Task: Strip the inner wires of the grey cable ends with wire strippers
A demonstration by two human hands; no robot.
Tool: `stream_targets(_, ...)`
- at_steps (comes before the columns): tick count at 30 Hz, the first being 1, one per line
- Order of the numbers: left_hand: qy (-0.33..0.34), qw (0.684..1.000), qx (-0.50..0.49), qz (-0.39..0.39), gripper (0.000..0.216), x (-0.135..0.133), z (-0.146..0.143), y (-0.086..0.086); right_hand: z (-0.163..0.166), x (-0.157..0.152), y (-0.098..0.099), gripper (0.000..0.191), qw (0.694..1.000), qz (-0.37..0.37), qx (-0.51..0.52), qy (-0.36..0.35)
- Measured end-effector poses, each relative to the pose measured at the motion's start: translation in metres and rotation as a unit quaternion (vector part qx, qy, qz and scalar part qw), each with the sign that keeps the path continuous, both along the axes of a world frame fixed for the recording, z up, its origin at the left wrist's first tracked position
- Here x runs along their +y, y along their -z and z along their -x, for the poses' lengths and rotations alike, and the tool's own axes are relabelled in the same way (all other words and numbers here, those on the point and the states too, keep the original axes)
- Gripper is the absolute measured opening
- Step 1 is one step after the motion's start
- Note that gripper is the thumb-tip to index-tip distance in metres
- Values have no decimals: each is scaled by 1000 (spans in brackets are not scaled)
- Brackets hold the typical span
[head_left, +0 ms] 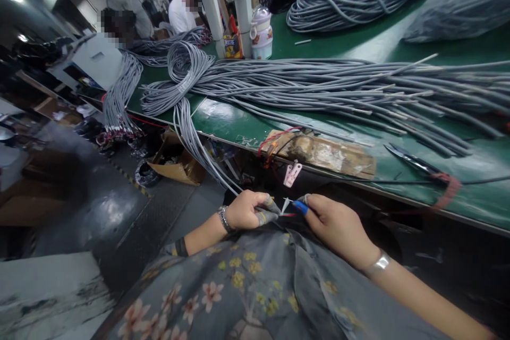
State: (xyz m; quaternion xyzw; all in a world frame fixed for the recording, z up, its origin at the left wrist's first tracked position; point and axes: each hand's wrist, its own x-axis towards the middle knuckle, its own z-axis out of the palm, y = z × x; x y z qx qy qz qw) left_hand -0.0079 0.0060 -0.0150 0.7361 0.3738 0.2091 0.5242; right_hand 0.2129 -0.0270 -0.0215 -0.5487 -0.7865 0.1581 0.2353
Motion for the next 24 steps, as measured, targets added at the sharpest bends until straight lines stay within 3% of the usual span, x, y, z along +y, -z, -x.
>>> stream_targets(3,-41,996,-21,72,27,1,-2,-2,-2,1,-3,32,996,32,79,-5)
stream_targets(6,-61,989,19,134,27,2,-4,-3,-4,2,-6,32,990,61,127,-18)
stream_targets(12,-21,978,154,137,13,2,-11,0,-3,1,-1,29,993,65,93,9)
stream_targets(15,-32,981,178,70,11,-1,-15,0,-3,-1,-2,28,995,62,79,13)
stream_targets(20,-90,964,212,-132,14,-8,-22,-6,-1,-5,-12,30,980,124,111,-111)
stream_targets(24,-112,947,224,-200,16,-11,-23,-5,-6,-6,-11,33,983,133,97,-78)
